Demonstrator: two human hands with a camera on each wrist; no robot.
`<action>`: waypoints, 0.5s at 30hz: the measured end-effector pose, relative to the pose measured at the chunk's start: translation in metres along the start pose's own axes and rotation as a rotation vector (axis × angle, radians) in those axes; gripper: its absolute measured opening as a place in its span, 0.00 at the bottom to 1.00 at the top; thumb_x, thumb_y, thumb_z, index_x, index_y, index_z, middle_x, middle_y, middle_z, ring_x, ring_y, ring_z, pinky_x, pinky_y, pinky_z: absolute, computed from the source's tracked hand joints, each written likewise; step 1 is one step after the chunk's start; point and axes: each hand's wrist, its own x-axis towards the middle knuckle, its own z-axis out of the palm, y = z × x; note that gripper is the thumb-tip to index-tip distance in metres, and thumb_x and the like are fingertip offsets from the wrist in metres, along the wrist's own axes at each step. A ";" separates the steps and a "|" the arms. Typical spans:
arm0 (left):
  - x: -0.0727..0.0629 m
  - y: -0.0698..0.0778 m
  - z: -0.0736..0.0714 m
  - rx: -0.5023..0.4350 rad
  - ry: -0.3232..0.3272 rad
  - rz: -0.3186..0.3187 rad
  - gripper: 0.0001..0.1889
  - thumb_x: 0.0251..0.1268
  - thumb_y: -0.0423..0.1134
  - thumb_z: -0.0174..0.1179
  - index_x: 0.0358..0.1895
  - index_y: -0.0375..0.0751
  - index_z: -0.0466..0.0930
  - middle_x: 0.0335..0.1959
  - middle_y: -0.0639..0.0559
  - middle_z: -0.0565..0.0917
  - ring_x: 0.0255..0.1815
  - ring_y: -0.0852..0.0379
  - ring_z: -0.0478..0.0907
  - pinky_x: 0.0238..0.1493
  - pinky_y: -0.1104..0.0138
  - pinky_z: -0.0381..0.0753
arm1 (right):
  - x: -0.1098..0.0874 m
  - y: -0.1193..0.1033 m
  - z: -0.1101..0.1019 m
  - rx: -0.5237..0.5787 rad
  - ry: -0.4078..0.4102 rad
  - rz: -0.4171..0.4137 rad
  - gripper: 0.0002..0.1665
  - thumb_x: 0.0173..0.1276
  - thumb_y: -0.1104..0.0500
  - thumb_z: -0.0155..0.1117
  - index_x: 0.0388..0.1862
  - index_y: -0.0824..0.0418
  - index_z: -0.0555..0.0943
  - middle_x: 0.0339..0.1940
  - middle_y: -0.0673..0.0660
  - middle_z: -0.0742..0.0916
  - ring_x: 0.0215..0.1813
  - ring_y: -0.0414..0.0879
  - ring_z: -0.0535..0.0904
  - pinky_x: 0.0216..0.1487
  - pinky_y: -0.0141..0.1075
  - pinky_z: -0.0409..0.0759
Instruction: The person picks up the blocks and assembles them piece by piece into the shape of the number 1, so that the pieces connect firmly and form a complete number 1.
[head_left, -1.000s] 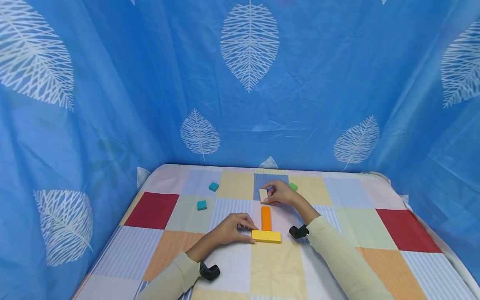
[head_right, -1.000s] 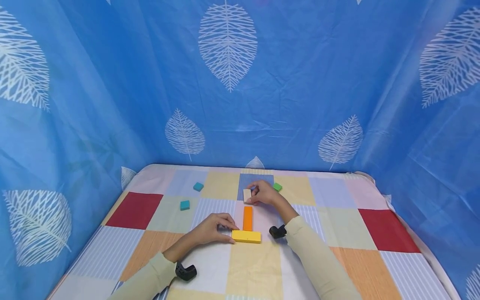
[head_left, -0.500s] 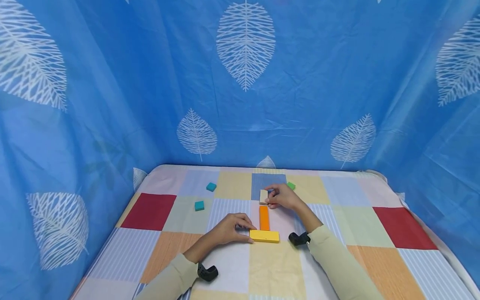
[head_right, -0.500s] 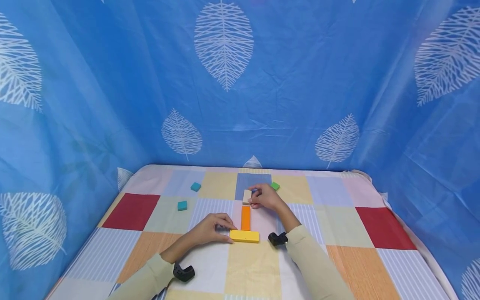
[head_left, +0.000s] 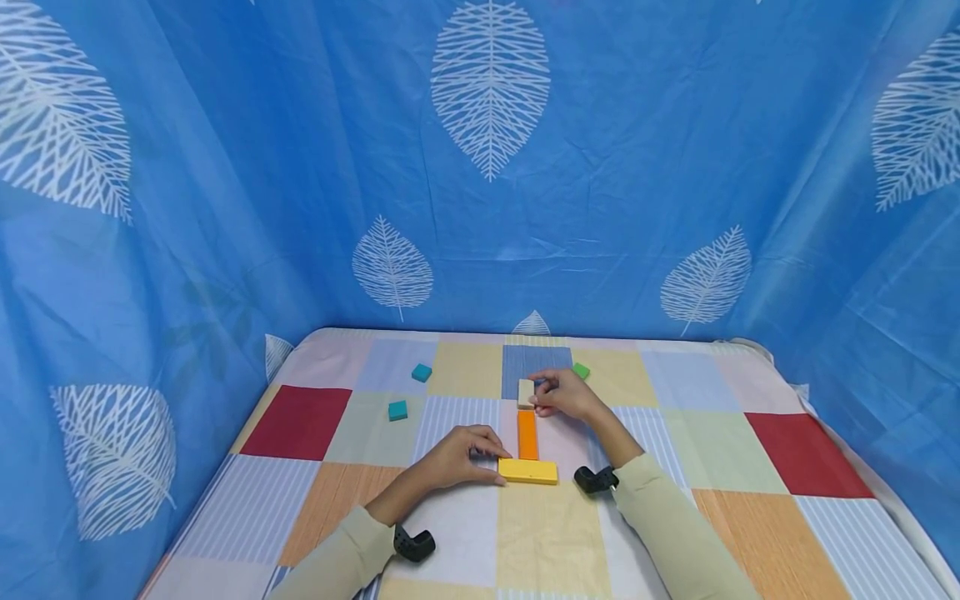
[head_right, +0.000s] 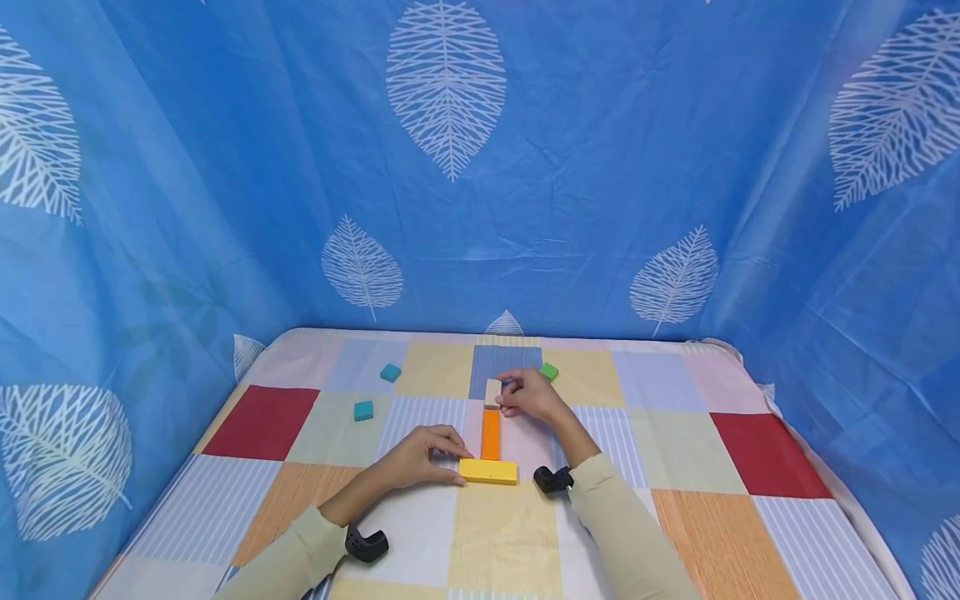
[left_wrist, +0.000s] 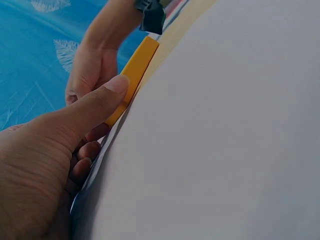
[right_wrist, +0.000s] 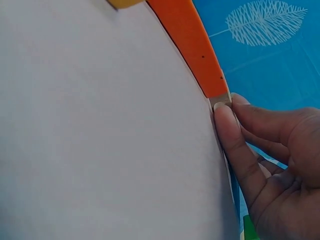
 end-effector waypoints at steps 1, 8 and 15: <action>0.000 0.000 0.000 -0.001 -0.001 -0.001 0.18 0.52 0.41 0.80 0.48 0.46 0.91 0.41 0.64 0.85 0.45 0.66 0.79 0.51 0.69 0.79 | 0.000 0.000 0.000 -0.001 0.001 0.003 0.27 0.69 0.71 0.66 0.66 0.75 0.74 0.35 0.62 0.82 0.29 0.45 0.84 0.34 0.38 0.86; -0.001 0.000 -0.001 -0.001 0.000 -0.013 0.17 0.52 0.41 0.80 0.48 0.47 0.91 0.41 0.65 0.85 0.45 0.65 0.79 0.52 0.68 0.79 | -0.002 0.001 0.001 -0.032 0.010 0.010 0.28 0.68 0.69 0.68 0.66 0.72 0.76 0.35 0.61 0.81 0.30 0.46 0.84 0.36 0.39 0.87; 0.000 -0.001 0.000 0.005 -0.003 -0.023 0.17 0.52 0.42 0.79 0.48 0.48 0.91 0.41 0.65 0.85 0.46 0.65 0.79 0.53 0.68 0.79 | -0.003 0.003 0.002 -0.072 0.024 -0.005 0.28 0.66 0.68 0.70 0.65 0.71 0.77 0.36 0.61 0.82 0.31 0.46 0.83 0.37 0.38 0.87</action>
